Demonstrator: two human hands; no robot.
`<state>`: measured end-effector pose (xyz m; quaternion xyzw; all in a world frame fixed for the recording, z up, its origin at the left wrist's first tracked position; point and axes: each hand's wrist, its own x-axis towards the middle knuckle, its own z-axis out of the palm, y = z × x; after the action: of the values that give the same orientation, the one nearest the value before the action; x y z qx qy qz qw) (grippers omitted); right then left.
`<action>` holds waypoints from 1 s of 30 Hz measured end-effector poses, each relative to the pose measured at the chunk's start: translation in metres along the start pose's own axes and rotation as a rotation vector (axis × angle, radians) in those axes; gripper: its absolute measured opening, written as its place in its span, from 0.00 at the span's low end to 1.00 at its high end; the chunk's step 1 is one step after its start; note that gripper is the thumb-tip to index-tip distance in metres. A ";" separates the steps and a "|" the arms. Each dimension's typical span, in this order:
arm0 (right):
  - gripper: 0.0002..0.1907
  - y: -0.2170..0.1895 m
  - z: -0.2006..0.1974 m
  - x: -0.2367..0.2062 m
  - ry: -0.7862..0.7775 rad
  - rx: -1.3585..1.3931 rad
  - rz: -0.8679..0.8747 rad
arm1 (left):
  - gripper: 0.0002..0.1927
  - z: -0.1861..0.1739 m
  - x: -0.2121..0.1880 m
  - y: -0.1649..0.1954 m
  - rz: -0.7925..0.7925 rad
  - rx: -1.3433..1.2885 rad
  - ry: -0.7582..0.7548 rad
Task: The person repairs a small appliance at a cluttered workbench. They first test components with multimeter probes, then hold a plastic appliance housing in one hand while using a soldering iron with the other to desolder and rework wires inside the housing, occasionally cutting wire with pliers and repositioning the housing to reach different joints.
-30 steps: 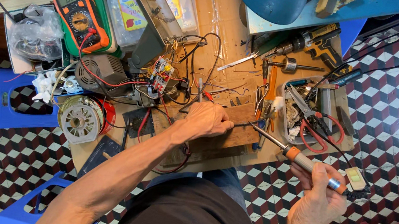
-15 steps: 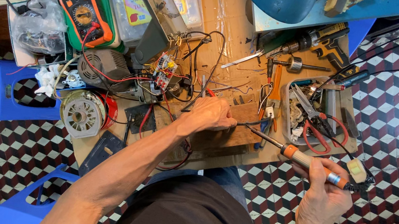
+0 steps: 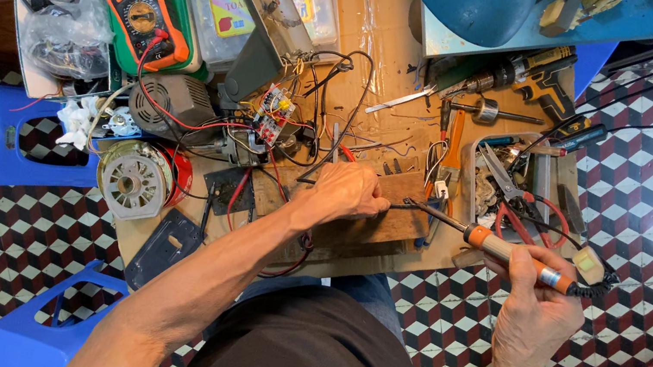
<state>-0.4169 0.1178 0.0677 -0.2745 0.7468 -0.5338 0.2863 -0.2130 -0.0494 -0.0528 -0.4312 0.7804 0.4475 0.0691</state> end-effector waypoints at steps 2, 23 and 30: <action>0.10 0.000 -0.001 0.002 -0.005 0.014 -0.006 | 0.15 0.000 0.000 -0.001 -0.002 0.001 -0.011; 0.09 0.005 -0.003 0.007 -0.053 -0.070 -0.031 | 0.15 0.007 0.003 -0.007 0.022 -0.002 -0.004; 0.10 0.005 -0.005 0.014 -0.089 -0.203 -0.099 | 0.15 0.008 0.004 -0.007 0.006 0.001 -0.012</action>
<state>-0.4304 0.1121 0.0621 -0.3618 0.7691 -0.4564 0.2631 -0.2128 -0.0474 -0.0642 -0.4261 0.7816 0.4498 0.0729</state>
